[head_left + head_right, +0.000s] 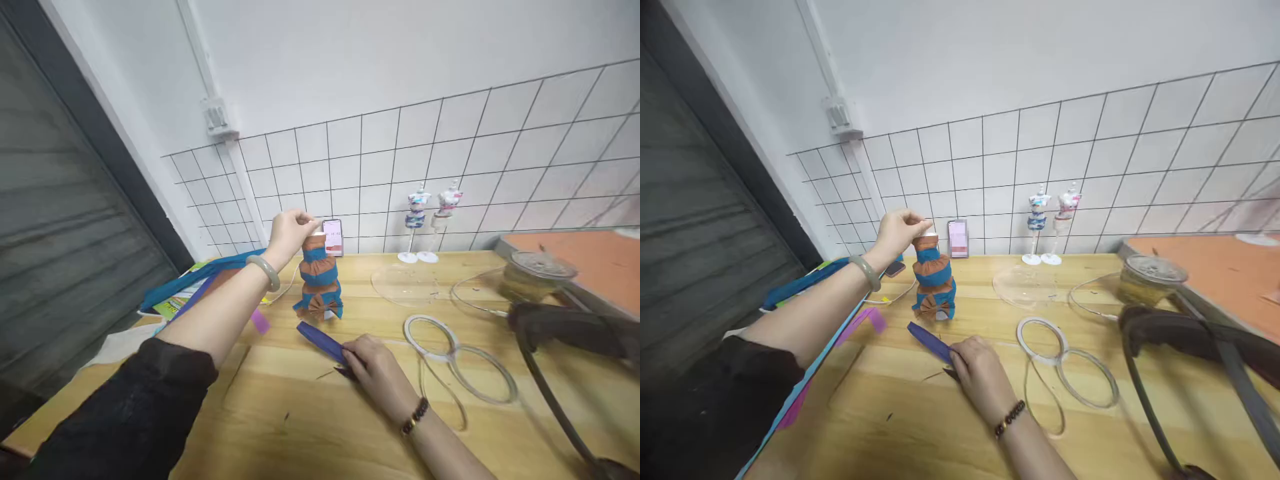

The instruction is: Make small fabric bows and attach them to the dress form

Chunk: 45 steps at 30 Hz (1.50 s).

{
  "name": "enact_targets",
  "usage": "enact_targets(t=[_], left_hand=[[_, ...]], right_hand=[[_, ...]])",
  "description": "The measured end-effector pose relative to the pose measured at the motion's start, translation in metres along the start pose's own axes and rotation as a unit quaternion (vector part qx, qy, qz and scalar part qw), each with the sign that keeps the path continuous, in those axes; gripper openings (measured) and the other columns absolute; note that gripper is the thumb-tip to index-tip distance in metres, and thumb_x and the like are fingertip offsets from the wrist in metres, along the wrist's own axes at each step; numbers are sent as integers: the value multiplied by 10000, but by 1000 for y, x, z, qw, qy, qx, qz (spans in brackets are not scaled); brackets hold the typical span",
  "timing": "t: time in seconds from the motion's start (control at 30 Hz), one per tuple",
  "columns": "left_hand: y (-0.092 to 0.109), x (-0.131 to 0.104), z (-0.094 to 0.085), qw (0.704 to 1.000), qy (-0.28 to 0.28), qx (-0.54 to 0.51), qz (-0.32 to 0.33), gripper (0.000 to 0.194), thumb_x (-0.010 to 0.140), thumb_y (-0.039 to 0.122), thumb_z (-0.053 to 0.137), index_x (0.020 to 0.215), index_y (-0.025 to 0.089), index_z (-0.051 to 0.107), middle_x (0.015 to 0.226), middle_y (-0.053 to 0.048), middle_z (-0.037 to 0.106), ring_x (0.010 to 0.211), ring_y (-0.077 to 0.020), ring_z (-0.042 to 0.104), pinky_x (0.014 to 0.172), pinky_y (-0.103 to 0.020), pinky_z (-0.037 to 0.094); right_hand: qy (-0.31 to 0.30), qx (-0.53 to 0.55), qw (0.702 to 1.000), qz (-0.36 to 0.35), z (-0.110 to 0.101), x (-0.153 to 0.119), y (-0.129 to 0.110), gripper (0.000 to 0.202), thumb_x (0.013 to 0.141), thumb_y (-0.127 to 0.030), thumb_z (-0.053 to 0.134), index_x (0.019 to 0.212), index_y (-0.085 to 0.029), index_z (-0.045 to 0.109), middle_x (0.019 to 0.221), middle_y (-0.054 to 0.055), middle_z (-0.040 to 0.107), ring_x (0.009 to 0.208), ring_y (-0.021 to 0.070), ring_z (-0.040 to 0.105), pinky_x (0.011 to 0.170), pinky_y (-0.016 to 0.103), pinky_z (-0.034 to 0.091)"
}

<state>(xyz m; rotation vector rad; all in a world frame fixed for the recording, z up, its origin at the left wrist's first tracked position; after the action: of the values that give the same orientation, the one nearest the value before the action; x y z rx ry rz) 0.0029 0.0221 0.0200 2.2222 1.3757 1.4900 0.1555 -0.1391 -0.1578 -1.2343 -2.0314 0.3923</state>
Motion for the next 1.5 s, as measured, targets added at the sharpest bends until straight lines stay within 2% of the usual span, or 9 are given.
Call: enact_targets(t=[0.57,0.77,1.0,1.37,1.5], left_hand=[[5,11,18,1000,2,-17,-4,174,670,341,605,707,171,610,685,-21,613,639,-127,544,564,-249,417],[-1,13,19,998,-14,-53,-20,220,690,366,582,759,161,615,729,-39,621,681,-140,565,602,-262,440],[-8,16,23,996,-43,-72,-32,243,675,276,586,888,164,622,751,-34,621,707,-137,570,648,-272,463],[-8,24,26,995,-60,-70,-28,239,672,260,591,884,162,643,791,-52,637,750,-154,582,699,-300,470],[-11,23,28,995,-55,-79,-29,323,690,248,570,1001,167,603,769,-37,636,718,-140,582,717,-301,468]], right_hand=[[-5,1,1000,0,3,1,1,239,879,-236,407,849,-193,640,755,58,644,744,186,556,694,296,418],[-5,3,1000,2,3,1,1,219,872,-225,421,841,-197,636,750,51,647,743,182,558,691,289,419],[-5,1,1000,5,3,1,2,218,867,-224,426,840,-198,640,748,46,651,740,179,562,691,286,421],[-11,2,1000,6,3,1,1,226,875,-228,414,832,-199,633,746,51,641,739,185,554,691,299,419],[-11,4,1000,6,3,1,1,230,877,-231,410,837,-195,634,745,51,643,736,182,553,687,296,420]])
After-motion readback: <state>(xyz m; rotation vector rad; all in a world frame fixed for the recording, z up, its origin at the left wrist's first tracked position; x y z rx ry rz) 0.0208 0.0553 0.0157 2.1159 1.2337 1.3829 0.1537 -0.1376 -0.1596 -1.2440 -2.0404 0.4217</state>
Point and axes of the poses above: each hand's wrist, its own x-axis towards the middle knuckle, its own z-axis out of the palm, y = z × x, the point moved 3 cm from there along x, towards the middle knuckle
